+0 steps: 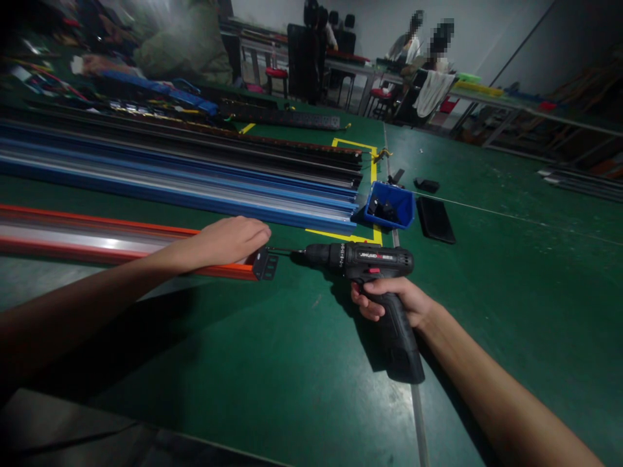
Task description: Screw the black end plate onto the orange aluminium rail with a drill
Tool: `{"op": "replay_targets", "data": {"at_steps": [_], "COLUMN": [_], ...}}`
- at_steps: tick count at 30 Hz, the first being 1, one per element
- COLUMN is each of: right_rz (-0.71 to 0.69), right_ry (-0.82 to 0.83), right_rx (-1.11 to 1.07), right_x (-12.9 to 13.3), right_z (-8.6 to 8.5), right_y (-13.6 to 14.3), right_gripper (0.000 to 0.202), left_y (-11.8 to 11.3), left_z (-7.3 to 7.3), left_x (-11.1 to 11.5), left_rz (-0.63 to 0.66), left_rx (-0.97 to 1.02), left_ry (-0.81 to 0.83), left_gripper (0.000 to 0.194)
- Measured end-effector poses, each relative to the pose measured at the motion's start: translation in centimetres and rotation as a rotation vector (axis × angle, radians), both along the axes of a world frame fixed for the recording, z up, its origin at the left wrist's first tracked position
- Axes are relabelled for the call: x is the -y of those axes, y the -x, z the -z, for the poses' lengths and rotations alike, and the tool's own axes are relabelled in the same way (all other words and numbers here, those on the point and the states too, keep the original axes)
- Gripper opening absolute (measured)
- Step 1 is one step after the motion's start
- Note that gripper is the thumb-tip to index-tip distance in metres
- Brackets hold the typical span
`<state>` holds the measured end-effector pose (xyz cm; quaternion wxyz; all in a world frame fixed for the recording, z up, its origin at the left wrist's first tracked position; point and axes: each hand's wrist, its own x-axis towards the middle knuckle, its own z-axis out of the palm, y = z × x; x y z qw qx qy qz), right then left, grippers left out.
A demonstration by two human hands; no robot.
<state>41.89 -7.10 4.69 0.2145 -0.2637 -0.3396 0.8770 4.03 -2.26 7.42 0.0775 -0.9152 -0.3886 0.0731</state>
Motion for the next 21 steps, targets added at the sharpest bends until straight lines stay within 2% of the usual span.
{"op": "replay_targets", "data": {"at_steps": [7, 21], "right_rz": [-0.008, -0.015], "right_ry": [0.002, -0.030], "right_rx": [-0.005, -0.006], "right_x": [-0.10, -0.10], "right_z": [0.08, -0.06], "right_y": [0.10, 0.24], "right_gripper": [0.021, 0.022], "left_y": [-0.13, 0.27], "left_z": [-0.12, 0.50], "left_x": [0.11, -0.12], "left_rz": [-0.024, 0.014], "left_rx": [-0.012, 0.045], "left_ry": [0.006, -0.009], "left_gripper": [0.040, 0.035]}}
